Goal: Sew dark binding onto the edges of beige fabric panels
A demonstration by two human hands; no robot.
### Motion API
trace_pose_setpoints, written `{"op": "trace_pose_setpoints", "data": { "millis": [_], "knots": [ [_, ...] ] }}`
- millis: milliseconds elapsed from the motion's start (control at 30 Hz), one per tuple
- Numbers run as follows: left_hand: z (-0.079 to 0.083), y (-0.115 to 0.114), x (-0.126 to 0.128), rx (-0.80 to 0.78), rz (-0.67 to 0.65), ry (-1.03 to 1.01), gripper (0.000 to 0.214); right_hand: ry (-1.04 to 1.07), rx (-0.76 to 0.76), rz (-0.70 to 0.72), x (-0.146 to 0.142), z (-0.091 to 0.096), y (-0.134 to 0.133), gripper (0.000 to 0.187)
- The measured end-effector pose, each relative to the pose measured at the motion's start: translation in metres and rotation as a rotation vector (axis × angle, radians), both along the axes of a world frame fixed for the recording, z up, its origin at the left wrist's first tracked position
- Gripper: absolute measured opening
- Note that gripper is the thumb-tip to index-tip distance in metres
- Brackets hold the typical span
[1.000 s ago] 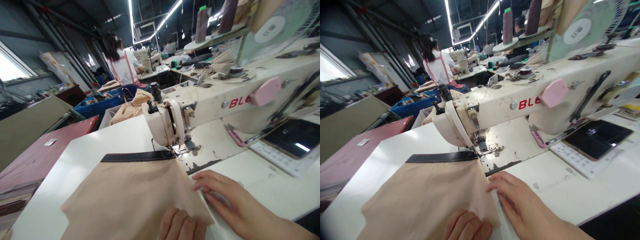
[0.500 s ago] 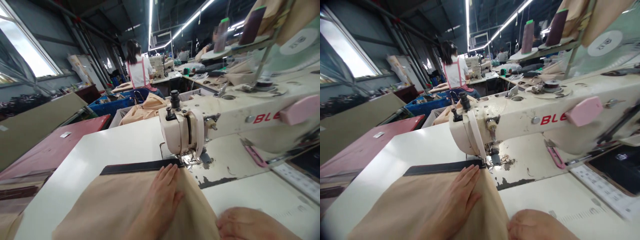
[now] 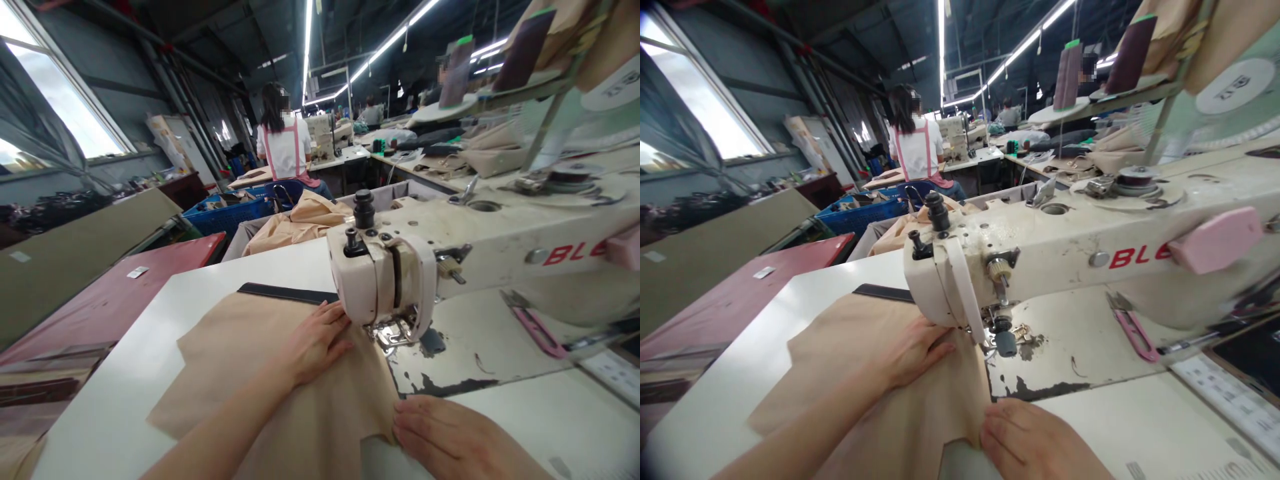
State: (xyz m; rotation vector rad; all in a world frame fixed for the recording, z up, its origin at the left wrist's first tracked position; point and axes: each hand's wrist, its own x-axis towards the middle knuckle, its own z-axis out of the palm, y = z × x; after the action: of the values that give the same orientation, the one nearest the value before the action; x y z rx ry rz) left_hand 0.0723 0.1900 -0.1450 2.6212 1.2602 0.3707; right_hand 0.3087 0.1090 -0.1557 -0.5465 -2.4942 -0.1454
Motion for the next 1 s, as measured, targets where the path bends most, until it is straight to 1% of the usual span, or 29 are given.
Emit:
{"op": "trace_pose_setpoints", "data": {
  "millis": [67,133,233,333,433,533,667,800,867,900,933,967,1000],
  "knots": [
    [0.002,0.008,-0.002,0.003,-0.002,0.005,0.024,0.005,-0.033,-0.032,0.0,-0.004,0.005,0.046],
    [0.003,0.016,-0.005,0.002,-0.015,0.013,0.022,-0.006,-0.056,-0.036,0.001,-0.01,0.011,0.041],
    [0.002,0.028,-0.009,0.007,-0.025,0.017,0.025,0.004,-0.039,-0.027,0.0,-0.019,0.02,0.037],
    [-0.002,0.04,-0.013,0.026,-0.018,0.004,0.029,0.057,-0.038,-0.089,-0.003,-0.022,0.027,0.038],
    [-0.009,0.052,-0.016,0.046,-0.011,-0.006,0.033,-0.034,-0.047,-0.139,-0.005,-0.022,0.029,0.036],
    [-0.015,0.062,-0.021,0.047,0.0,-0.005,0.04,-0.155,-0.093,-0.183,-0.004,-0.023,0.029,0.04],
    [-0.019,0.073,-0.025,0.031,0.06,0.008,0.043,-0.165,-0.21,-0.234,-0.005,-0.027,0.026,0.043],
    [-0.015,0.075,-0.028,0.019,0.186,0.022,0.038,-0.099,-0.324,-0.245,-0.004,-0.027,0.028,0.043],
    [-0.013,0.067,-0.03,0.013,0.265,0.033,0.035,-0.031,-0.396,-0.238,0.002,-0.025,0.027,0.042],
    [-0.012,0.058,-0.03,0.01,0.313,0.038,0.035,0.041,-0.451,-0.245,0.005,-0.023,0.025,0.041],
    [-0.013,0.046,-0.031,0.01,0.37,0.041,0.035,0.138,-0.559,-0.265,0.008,-0.021,0.021,0.039],
    [-0.014,0.031,-0.031,0.009,0.435,0.045,0.037,0.27,-0.732,-0.299,0.01,-0.018,0.014,0.038],
    [-0.017,0.014,-0.03,0.01,0.509,0.049,0.04,0.432,-0.969,-0.341,0.01,-0.016,0.005,0.039]
  ]
}}
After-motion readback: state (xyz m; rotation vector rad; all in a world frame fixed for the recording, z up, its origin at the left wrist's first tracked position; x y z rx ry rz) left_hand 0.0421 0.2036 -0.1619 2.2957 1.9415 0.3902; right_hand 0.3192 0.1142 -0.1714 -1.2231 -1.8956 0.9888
